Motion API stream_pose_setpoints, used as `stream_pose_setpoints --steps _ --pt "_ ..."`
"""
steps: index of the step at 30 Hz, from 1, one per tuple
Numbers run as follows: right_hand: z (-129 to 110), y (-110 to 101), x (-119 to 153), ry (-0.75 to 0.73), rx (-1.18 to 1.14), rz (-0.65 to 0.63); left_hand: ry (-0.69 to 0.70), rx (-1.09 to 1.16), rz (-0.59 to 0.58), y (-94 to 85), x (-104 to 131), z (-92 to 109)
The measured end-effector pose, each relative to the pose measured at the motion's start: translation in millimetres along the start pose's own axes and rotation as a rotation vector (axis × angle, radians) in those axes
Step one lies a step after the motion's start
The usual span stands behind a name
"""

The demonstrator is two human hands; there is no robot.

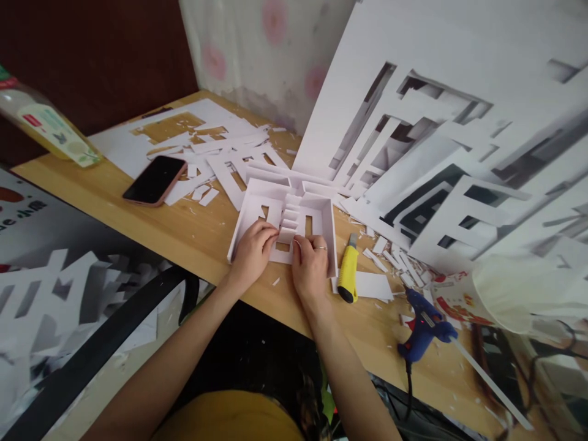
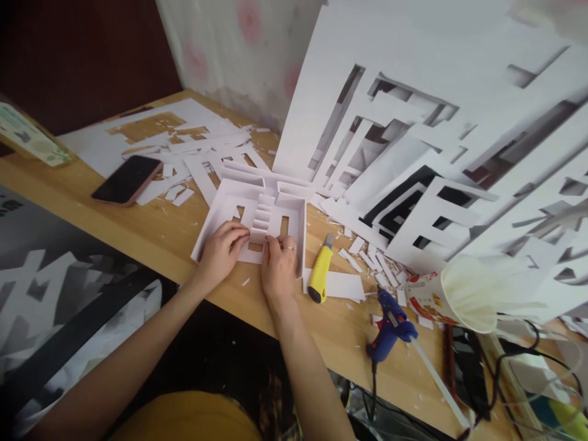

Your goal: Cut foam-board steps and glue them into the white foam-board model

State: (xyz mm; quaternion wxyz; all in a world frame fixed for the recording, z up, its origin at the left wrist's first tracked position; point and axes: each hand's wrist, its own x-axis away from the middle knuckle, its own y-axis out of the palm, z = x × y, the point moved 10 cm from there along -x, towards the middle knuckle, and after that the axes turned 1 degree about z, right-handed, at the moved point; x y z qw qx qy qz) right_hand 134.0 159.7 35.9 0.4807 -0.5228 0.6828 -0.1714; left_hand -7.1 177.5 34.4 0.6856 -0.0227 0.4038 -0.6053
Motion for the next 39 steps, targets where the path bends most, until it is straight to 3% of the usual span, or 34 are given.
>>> stream_pose_setpoints --steps 39 --pt "4.0 3.3 0.6 -0.030 -0.085 0.018 -0.017 0.022 0.012 -1.4 0.0 -1.9"
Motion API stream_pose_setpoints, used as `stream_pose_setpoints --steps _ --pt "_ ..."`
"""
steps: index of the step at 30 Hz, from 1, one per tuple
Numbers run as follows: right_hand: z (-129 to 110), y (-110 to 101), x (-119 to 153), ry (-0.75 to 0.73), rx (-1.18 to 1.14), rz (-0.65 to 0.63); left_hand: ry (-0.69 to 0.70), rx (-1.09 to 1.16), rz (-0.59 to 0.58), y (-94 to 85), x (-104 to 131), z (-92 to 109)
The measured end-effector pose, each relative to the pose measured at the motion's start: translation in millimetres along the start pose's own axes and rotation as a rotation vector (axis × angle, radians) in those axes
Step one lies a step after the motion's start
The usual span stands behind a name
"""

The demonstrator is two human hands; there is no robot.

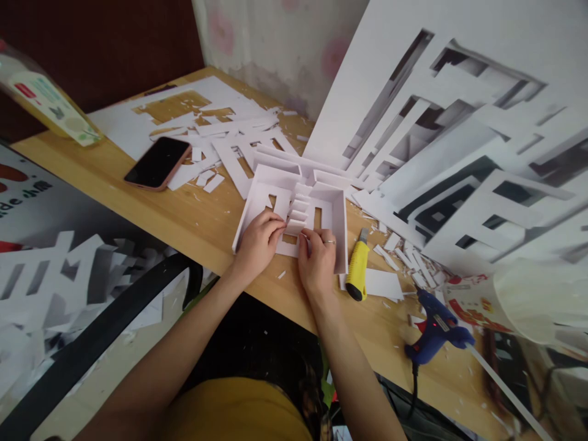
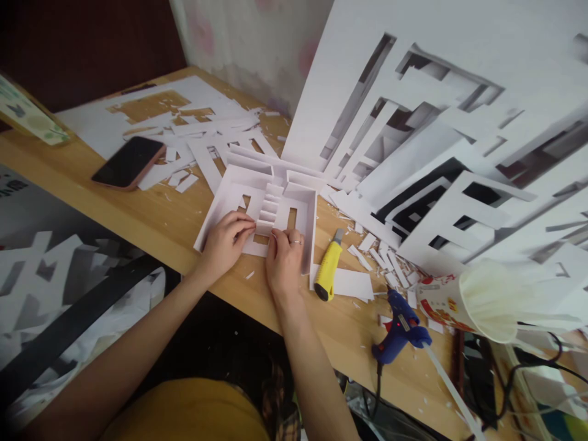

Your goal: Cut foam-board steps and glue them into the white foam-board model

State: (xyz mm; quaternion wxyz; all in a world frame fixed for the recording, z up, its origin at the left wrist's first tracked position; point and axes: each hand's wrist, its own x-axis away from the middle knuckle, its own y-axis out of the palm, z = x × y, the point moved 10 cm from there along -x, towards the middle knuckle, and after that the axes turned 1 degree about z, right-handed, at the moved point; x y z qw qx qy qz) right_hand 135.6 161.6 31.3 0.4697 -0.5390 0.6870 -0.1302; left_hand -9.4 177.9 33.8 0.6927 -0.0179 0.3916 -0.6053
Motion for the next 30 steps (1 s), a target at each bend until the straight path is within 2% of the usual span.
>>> stream_pose_setpoints --steps 30 --pt "2.2 2.7 1.0 0.008 0.021 -0.013 0.021 -0.012 -0.003 -1.3 -0.5 2.6"
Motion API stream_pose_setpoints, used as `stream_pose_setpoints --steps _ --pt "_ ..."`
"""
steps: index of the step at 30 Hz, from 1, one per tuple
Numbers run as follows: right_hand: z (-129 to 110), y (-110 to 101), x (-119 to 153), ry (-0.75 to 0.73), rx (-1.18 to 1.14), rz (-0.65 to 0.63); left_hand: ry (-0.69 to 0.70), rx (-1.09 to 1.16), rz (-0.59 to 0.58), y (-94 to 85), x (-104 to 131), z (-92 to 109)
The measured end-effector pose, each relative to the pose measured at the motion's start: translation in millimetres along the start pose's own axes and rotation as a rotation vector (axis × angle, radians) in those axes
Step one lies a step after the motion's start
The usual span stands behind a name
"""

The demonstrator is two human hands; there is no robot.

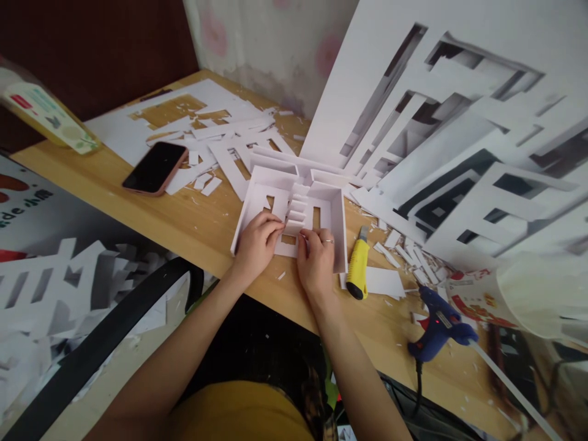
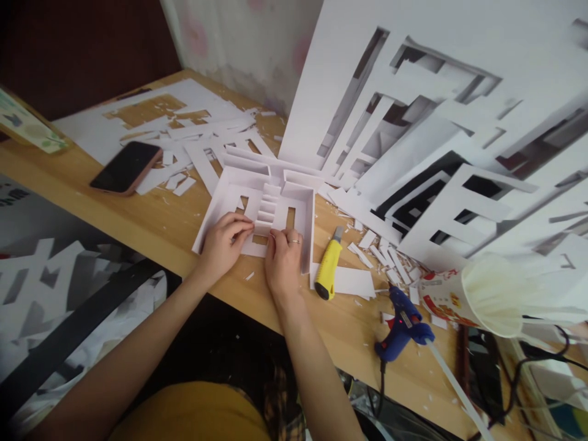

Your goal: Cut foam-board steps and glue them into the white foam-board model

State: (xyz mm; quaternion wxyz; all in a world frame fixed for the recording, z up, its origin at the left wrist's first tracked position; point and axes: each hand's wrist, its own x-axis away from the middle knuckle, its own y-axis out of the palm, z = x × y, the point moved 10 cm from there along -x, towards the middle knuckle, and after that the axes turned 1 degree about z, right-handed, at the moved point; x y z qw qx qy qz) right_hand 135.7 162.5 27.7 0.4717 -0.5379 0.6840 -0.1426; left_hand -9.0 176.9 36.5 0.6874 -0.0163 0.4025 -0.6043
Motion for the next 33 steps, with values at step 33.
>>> stream_pose_setpoints --steps 33 --pt "-3.1 1.7 1.3 0.024 0.013 -0.032 -0.050 0.004 -0.012 -3.0 -1.2 -0.7"
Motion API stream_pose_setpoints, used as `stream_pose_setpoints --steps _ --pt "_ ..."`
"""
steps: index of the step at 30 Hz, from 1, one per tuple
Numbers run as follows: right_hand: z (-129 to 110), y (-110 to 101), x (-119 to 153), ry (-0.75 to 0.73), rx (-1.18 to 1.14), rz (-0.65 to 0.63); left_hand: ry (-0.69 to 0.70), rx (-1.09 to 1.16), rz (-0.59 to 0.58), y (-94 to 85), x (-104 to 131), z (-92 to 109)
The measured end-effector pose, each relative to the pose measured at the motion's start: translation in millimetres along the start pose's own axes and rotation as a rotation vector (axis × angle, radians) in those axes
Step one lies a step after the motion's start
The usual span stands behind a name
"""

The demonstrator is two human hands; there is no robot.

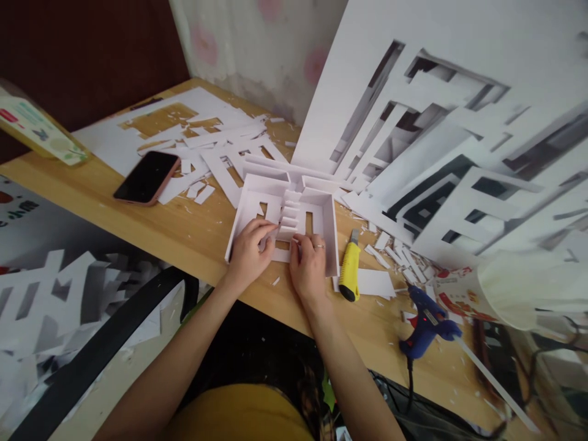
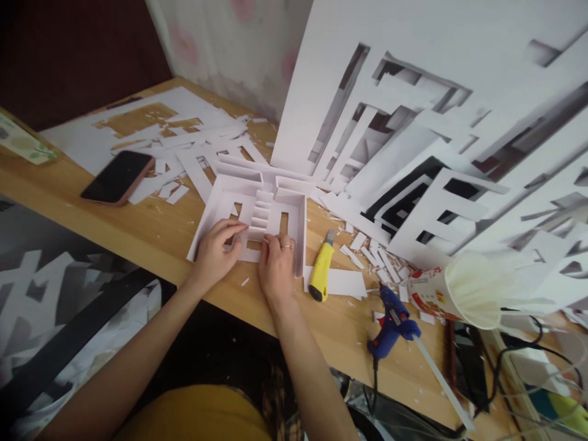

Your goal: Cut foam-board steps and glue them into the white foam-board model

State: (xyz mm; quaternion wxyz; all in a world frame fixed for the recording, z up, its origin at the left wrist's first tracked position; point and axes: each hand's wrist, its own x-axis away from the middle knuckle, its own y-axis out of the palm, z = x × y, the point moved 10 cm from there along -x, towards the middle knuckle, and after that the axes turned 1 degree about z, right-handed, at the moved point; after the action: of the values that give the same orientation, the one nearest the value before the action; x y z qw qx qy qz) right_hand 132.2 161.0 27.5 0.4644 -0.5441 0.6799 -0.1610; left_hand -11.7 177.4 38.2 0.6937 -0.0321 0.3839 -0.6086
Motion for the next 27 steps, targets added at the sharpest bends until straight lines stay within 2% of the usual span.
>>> stream_pose_setpoints --steps 27 --pt "-10.5 -4.3 1.3 -0.068 0.095 0.049 0.065 0.037 0.063 -2.5 2.9 1.6"
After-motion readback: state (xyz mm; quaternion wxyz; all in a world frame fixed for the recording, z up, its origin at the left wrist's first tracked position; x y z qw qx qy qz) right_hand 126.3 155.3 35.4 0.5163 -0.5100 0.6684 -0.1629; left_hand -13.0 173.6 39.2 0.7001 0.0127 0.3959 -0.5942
